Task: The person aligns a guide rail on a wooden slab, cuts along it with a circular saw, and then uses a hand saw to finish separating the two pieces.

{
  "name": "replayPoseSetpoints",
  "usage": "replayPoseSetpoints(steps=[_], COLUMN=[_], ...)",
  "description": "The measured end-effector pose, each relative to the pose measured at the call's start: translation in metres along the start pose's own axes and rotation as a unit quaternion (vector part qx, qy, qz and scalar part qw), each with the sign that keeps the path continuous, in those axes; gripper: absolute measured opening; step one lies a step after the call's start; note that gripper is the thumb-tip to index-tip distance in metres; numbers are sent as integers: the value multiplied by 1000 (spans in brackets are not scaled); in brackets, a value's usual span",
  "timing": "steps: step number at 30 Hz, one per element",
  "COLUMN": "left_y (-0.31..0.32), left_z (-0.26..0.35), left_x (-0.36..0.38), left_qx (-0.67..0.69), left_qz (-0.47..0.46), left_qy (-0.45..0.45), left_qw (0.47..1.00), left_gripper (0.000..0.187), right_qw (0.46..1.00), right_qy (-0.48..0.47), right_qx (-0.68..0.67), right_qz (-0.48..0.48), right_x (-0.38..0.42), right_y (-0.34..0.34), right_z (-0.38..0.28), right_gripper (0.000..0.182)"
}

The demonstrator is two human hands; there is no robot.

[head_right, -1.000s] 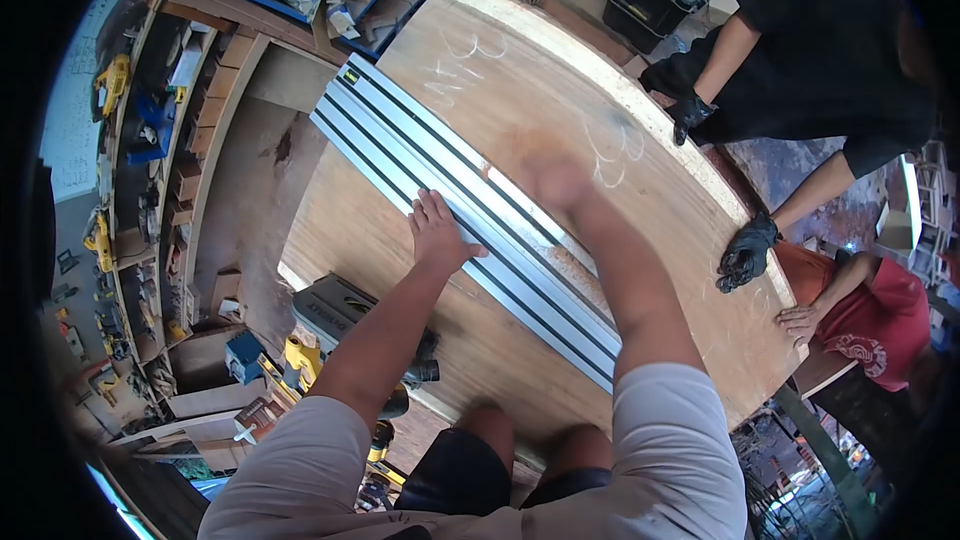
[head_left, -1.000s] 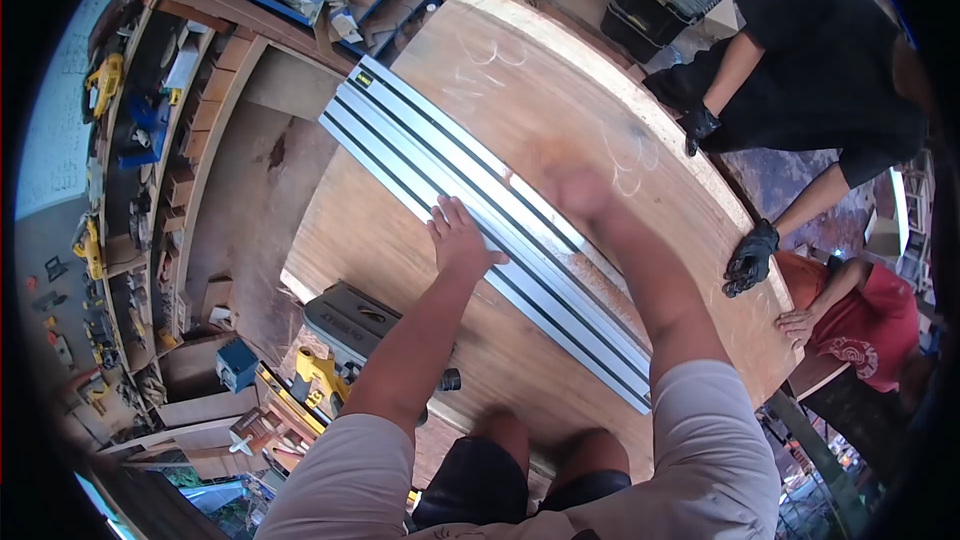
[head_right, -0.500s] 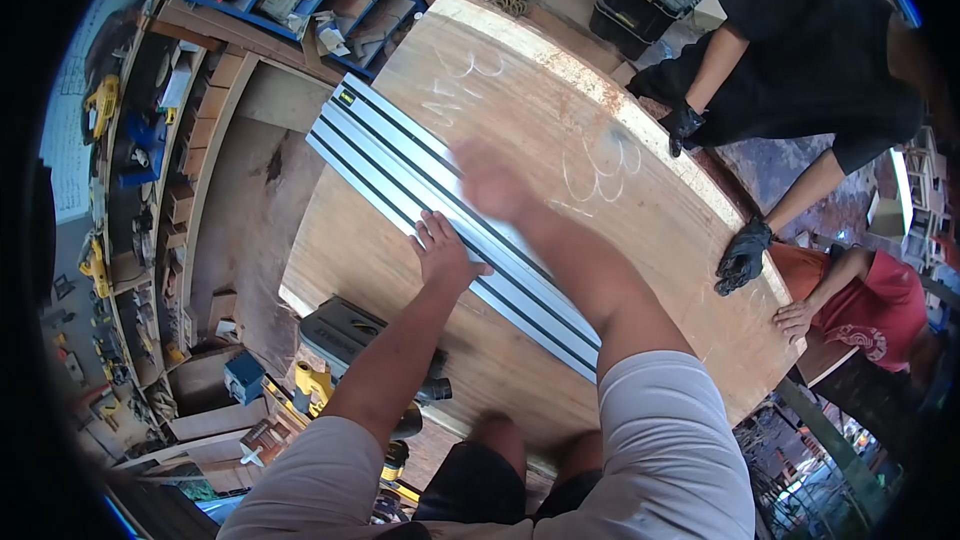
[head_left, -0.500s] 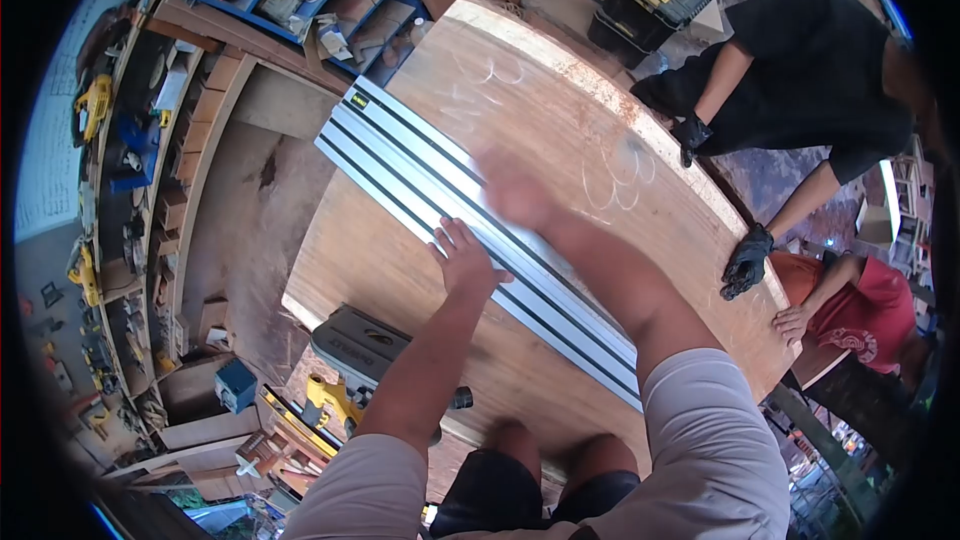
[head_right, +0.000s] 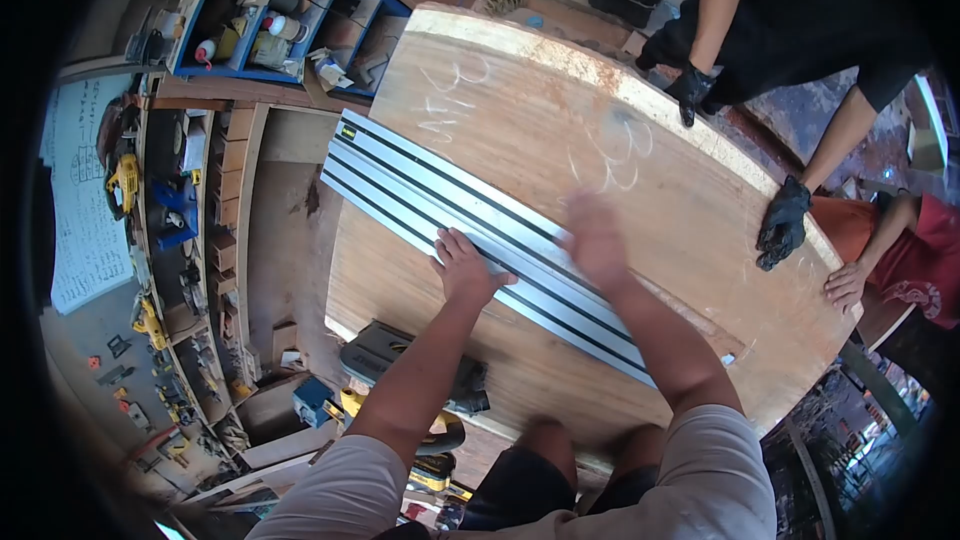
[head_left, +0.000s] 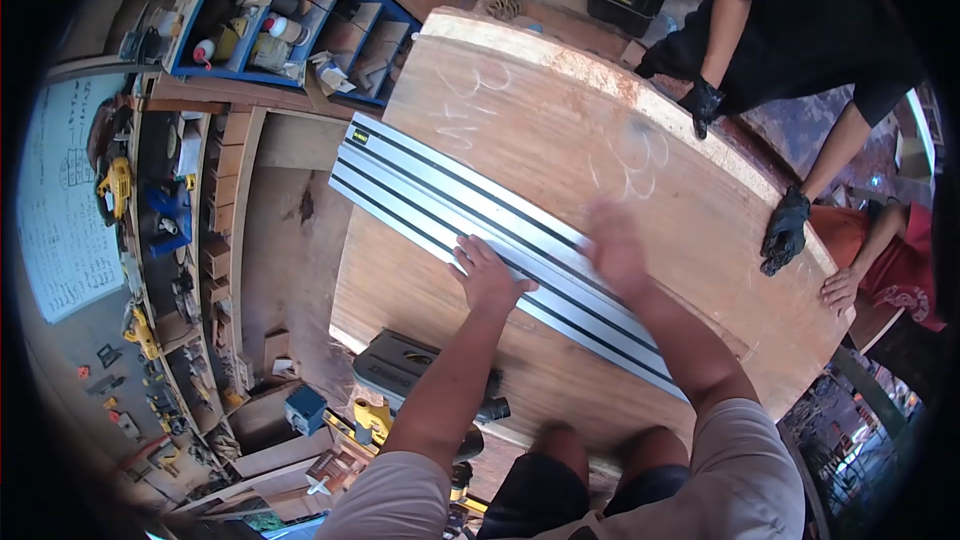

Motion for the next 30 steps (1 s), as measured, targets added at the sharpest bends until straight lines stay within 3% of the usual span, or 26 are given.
replayPoseSetpoints(steps=[3,4,5,7,8,9,10,11,12,13,14,16,17,19,20,24,26,27,30], left_y=[3,2,6,10,13,15,20,19,16,14,15,17,18,18,15,19,18,16,17], left_z=[0,1,0,1,1,-2,-3,-4,-2,0,0,0,-1,-1,1,2,0,0,0], left_x=[-1,-2,-3,-6,-8,-11,-9,-7,-5,-6,-6,-8,-8,-7,-5,-7,-5,-4,-4], left_qx=[-5,-10,-11,-47,-48,-42,-37,-33,-39,-57,-56,-64,-67,-59,-72,-73,-60,-60,-47], left_qz=[6,-2,0,-2,-8,5,12,16,19,6,14,19,21,36,23,38,44,45,48], left_qy=[1,-4,-8,-6,3,-3,-4,-4,-4,-10,-7,-5,-6,1,-3,11,-5,-1,-3], left_qw=[1000,1000,1000,999,999,999,999,999,999,998,998,998,998,998,997,997,997,997,998], left_gripper=[140,141,142,143,143,144,145,145,145,145,145,144,144,143,141,140,140,140,140], right_qw=[999,984,922,906,905,983,989,986,989,934,934,985,986,992,984,994,926,924,989], right_qy=[18,-53,-57,22,32,69,104,123,68,8,23,25,36,88,23,99,307,309,118], right_qx=[0,-172,-161,-81,-81,-9,72,86,-64,-216,-211,-124,-114,-44,-176,-20,170,173,-21], right_qz=[45,2,-348,-414,-416,-172,78,70,-115,-286,-286,-120,-119,83,-16,-45,140,143,-81], right_x=[16,40,30,29,29,23,43,74,101,121,128,126,133,146,168,228,265,280,330], right_y=[-26,-19,-50,-72,-65,-61,-69,-57,-27,-13,-21,-51,-57,-81,-70,-85,-129,-134,-114], right_z=[18,2,-33,-14,5,36,58,64,54,43,49,64,65,64,44,92,122,124,113], right_gripper=[61,60,57,59,59,58,57,57,56,56,56,60,60,63,64,67,65,65,62])
Point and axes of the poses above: each hand's wrist, its own x-axis away from the middle knuckle, its own y-axis out of the palm, z = x × y, the point moved 4 cm from there along -x, towards the middle knuckle, and after that the axes turned 10 degrees about z, right-handed, at the moved point
